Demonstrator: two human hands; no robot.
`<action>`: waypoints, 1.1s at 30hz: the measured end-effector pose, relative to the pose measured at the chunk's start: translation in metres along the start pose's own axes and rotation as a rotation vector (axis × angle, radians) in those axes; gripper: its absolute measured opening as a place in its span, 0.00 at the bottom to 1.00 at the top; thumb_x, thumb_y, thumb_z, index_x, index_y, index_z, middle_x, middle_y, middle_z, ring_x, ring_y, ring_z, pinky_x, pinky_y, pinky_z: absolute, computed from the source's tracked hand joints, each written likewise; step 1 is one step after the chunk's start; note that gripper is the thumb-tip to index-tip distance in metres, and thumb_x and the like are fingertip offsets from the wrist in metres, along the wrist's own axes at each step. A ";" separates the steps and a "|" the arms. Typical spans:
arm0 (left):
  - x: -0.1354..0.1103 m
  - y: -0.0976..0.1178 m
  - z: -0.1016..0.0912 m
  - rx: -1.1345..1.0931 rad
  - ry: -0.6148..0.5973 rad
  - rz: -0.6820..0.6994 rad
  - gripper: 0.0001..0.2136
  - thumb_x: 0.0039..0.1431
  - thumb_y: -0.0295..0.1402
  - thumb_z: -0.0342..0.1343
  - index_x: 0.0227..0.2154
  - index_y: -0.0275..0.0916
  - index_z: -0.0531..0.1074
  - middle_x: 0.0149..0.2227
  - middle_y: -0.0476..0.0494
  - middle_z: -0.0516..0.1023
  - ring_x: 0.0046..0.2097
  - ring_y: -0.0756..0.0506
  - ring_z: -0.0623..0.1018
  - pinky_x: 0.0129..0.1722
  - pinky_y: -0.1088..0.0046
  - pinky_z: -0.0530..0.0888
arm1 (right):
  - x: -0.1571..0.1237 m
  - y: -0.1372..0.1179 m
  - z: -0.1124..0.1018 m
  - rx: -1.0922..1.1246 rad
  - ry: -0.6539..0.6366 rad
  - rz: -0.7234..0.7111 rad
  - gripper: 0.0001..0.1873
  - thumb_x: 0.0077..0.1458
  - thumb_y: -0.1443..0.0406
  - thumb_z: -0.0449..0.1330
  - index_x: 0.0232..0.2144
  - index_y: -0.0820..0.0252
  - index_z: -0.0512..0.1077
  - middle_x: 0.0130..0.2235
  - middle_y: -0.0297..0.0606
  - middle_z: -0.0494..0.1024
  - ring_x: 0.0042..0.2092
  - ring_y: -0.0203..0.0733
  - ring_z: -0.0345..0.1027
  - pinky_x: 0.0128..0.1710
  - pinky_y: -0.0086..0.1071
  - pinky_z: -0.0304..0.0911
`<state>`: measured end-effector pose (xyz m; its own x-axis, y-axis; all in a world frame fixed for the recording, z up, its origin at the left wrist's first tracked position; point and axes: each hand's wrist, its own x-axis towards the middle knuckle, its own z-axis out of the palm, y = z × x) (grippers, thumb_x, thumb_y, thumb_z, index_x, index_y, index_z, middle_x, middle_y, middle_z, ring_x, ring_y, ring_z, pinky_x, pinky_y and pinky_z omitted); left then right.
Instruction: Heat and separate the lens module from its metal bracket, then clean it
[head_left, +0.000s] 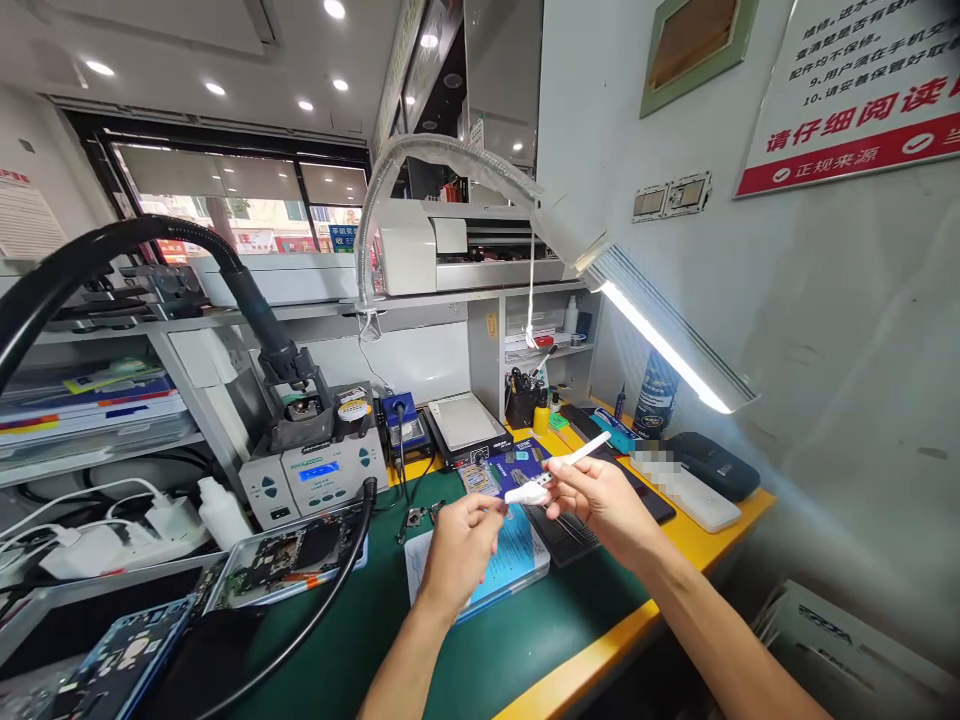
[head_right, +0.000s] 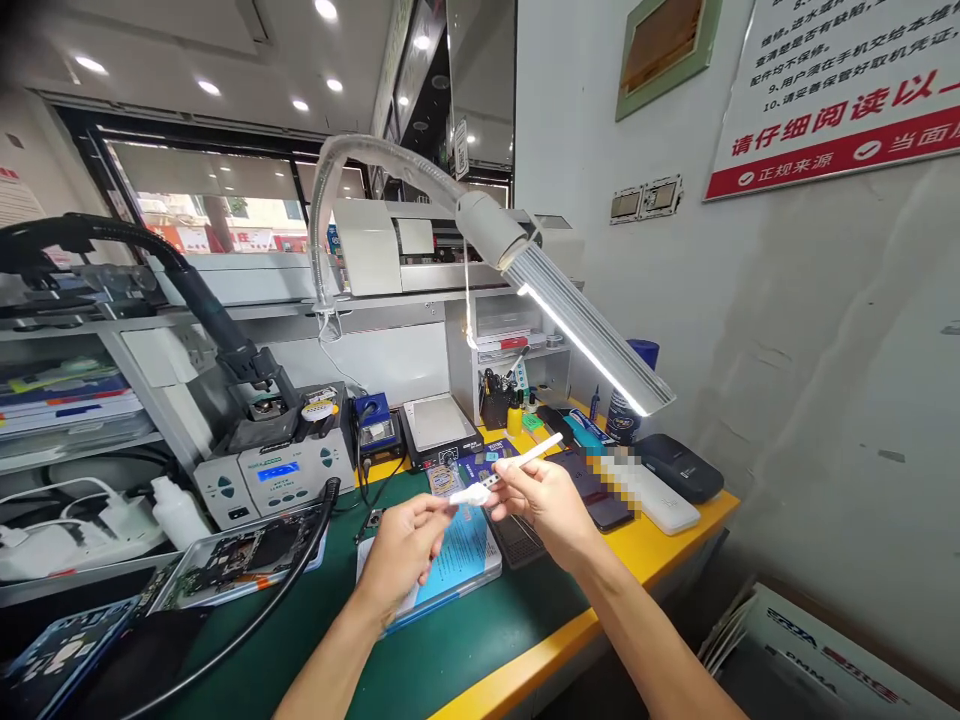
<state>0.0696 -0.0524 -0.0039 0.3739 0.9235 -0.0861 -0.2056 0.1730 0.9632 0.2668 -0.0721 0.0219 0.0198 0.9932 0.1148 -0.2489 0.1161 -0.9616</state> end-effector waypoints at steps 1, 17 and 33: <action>0.001 0.001 -0.001 -0.012 0.018 0.012 0.16 0.55 0.43 0.66 0.38 0.35 0.77 0.18 0.55 0.69 0.15 0.57 0.61 0.11 0.84 0.57 | 0.000 -0.001 0.000 -0.002 0.008 0.006 0.15 0.53 0.54 0.70 0.29 0.59 0.78 0.28 0.35 0.80 0.27 0.38 0.72 0.31 0.31 0.71; -0.013 0.007 -0.007 0.342 0.040 0.494 0.07 0.60 0.36 0.61 0.35 0.45 0.85 0.41 0.39 0.84 0.51 0.36 0.74 0.59 0.59 0.65 | 0.007 -0.008 0.009 -0.058 0.204 -0.025 0.15 0.51 0.53 0.71 0.29 0.58 0.77 0.27 0.36 0.79 0.28 0.40 0.73 0.29 0.32 0.70; -0.033 0.027 -0.012 0.188 0.232 0.572 0.07 0.57 0.31 0.62 0.34 0.40 0.85 0.43 0.39 0.83 0.51 0.38 0.78 0.56 0.69 0.71 | 0.004 0.003 0.008 0.036 0.162 0.090 0.18 0.57 0.54 0.68 0.25 0.63 0.78 0.25 0.40 0.80 0.22 0.36 0.73 0.23 0.27 0.73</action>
<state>0.0406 -0.0744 0.0217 0.0427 0.9059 0.4214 -0.1449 -0.4117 0.8997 0.2585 -0.0677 0.0218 0.1512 0.9884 -0.0154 -0.2915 0.0296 -0.9561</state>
